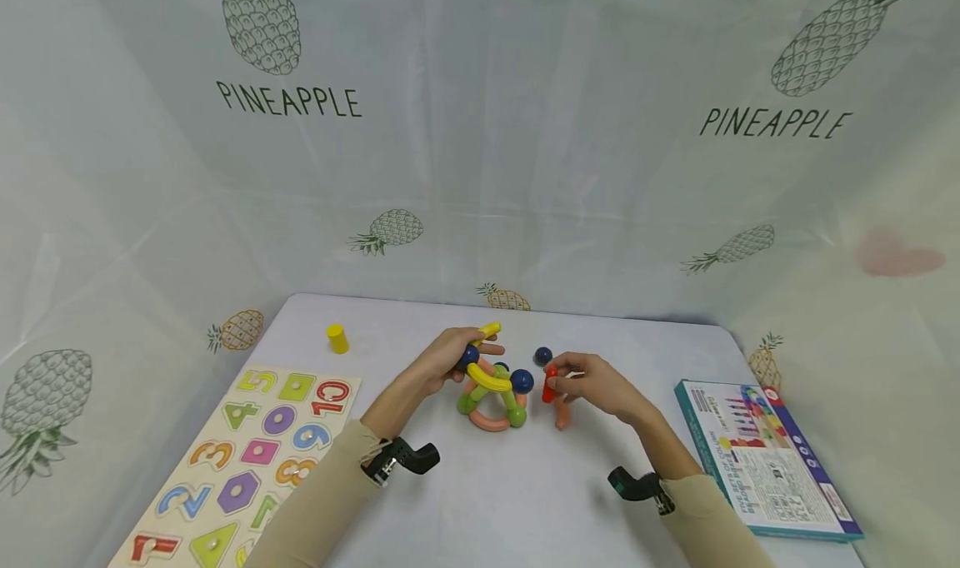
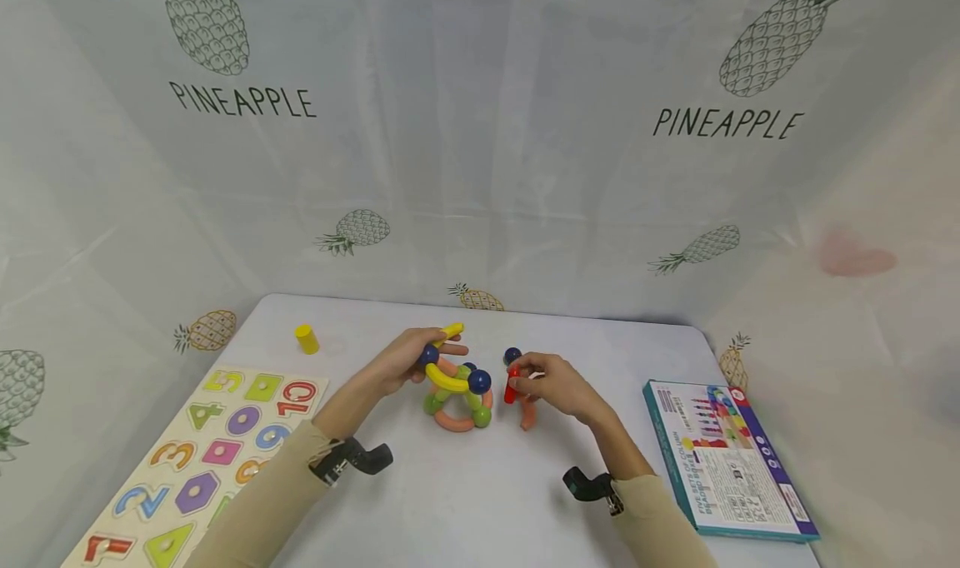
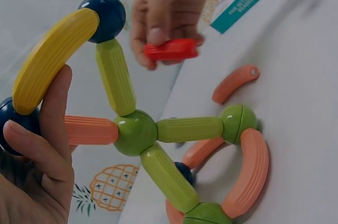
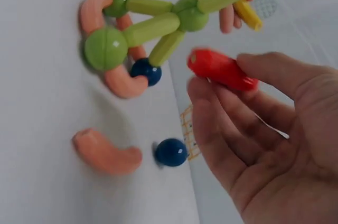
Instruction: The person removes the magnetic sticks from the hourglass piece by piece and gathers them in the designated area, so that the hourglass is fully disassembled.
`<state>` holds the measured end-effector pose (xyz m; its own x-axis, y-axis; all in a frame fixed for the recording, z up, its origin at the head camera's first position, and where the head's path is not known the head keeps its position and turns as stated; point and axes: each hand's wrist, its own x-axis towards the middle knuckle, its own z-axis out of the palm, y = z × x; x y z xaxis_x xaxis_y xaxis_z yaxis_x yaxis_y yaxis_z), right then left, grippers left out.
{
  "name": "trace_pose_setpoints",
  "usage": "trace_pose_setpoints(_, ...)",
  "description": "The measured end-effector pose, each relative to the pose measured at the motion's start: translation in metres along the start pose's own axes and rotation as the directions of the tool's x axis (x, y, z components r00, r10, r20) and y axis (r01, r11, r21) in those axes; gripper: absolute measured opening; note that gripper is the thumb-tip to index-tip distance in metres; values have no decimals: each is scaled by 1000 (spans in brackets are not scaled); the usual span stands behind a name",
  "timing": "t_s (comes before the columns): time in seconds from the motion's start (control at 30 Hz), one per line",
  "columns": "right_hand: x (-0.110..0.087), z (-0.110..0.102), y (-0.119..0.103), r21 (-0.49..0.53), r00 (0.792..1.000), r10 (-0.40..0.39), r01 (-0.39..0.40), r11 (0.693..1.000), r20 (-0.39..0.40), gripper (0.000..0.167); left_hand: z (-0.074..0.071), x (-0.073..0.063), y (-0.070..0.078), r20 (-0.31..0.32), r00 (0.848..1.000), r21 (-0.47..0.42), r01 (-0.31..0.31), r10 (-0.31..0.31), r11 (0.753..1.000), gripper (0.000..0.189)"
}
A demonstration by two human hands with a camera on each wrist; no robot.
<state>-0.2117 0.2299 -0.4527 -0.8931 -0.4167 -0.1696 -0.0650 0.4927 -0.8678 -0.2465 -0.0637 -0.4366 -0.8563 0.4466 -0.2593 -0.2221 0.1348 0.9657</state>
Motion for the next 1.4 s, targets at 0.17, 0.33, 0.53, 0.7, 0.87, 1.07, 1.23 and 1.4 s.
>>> trace_pose_setpoints(0.17,-12,1,17,18,975,54,-59,998,215,31,-1,-1,0,-6,1000,7,2,-2,1000,49)
trace_pose_setpoints(0.33,-18,10,26,8,938,94,-103,995,333,23,-2,-3,0,-8,1000,7,-3,3,1000,48)
trace_pose_setpoints(0.53,-18,22,34,24,923,128,-147,989,363,18,-2,-2,0,-2,1000,11,-5,5,1000,47)
trace_pose_setpoints(0.7,-16,25,36,21,918,150,-169,985,367,16,-2,-1,1,3,1000,27,-11,11,1000,48)
trace_pose_setpoints(0.87,-15,26,37,-5,911,172,-184,983,374,12,-1,-2,2,8,1000,26,-10,10,1000,50)
trace_pose_setpoints(1.07,-14,27,41,0,907,179,-194,981,382,12,-1,-2,1,4,1000,25,-8,8,1000,47)
trace_pose_setpoints(1.23,-14,28,42,-8,911,161,-171,985,380,11,-2,-1,0,7,1000,29,-12,12,1000,48)
trace_pose_setpoints(1.4,-13,27,43,-17,913,155,-160,987,377,11,-1,-1,1,0,1000,34,-16,17,999,48)
